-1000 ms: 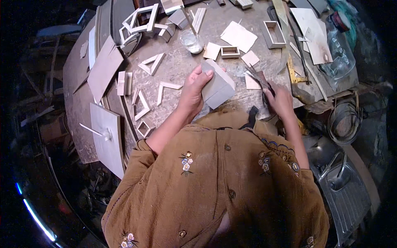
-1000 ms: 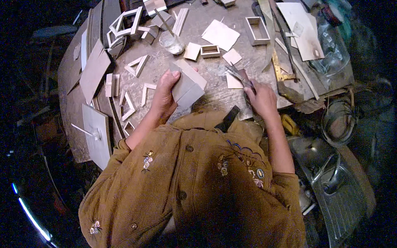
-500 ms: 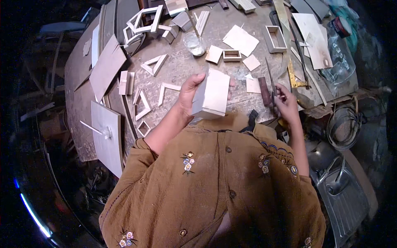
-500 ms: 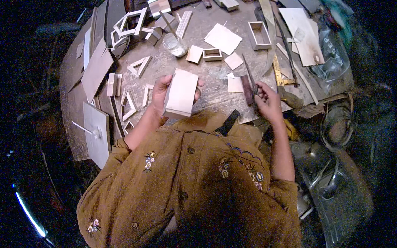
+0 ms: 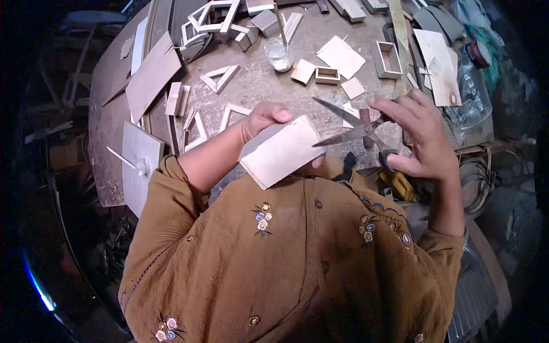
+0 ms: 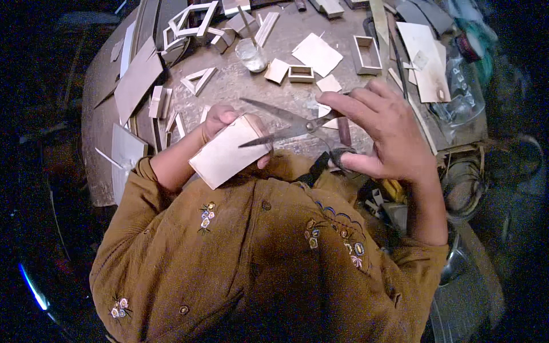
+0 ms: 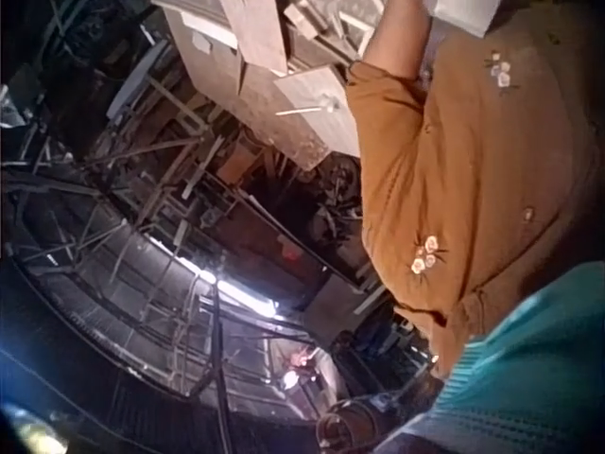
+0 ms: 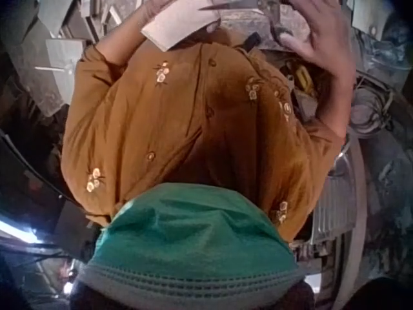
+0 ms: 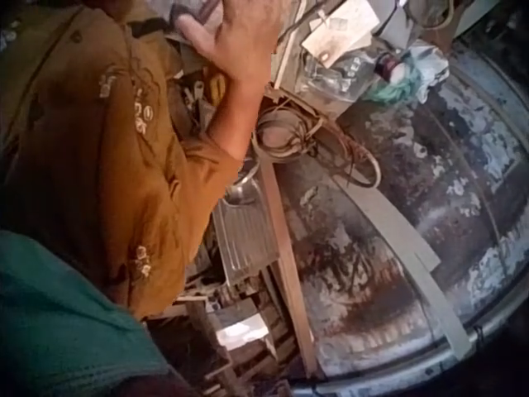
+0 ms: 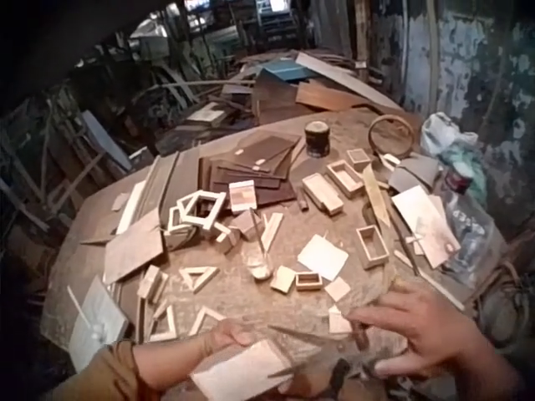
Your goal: Assembling and sanding small wooden components to create miniature boxes.
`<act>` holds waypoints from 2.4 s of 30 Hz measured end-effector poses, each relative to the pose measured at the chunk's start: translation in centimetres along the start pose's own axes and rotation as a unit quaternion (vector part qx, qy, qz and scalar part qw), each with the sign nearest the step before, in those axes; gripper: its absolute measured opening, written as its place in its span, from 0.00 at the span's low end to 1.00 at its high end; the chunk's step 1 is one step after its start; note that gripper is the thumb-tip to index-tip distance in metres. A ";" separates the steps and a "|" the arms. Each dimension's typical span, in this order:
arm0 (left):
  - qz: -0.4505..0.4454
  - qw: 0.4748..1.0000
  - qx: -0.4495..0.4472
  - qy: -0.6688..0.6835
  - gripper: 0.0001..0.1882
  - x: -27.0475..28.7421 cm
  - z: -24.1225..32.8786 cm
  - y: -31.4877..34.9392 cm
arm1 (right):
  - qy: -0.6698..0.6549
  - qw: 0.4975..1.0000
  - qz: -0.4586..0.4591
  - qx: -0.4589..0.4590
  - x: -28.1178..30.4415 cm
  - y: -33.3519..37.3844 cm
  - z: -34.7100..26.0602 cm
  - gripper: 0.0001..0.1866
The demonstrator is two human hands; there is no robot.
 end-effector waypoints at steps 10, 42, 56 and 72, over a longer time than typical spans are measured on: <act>-0.008 0.993 0.056 -0.108 0.33 -0.7 0.3 -0.2 | 0.196 0.969 -0.064 0.135 2.7 -2.5 -3.3 0.32; 0.370 0.867 -0.205 -0.265 0.11 1.5 4.3 -0.1 | 0.017 0.925 -0.029 -0.379 -13.8 5.0 10.3 0.32; 0.395 0.821 -0.330 -0.247 0.19 0.0 2.2 0.3 | -0.348 0.886 0.266 -0.152 -10.0 -2.5 1.2 0.18; 0.278 0.910 -0.256 -0.170 0.24 -3.2 -1.8 2.7 | -0.436 0.833 0.288 -0.182 -10.4 -4.2 -4.3 0.08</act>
Point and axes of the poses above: each hand's wrist, its own y-axis away from the middle knuckle, its own x-axis out of the back of the hand, z = x × y, the point moved 5 cm from there along -y, towards the middle knuckle, and after that the axes turned 10 degrees about -y, right-handed, at the moved point
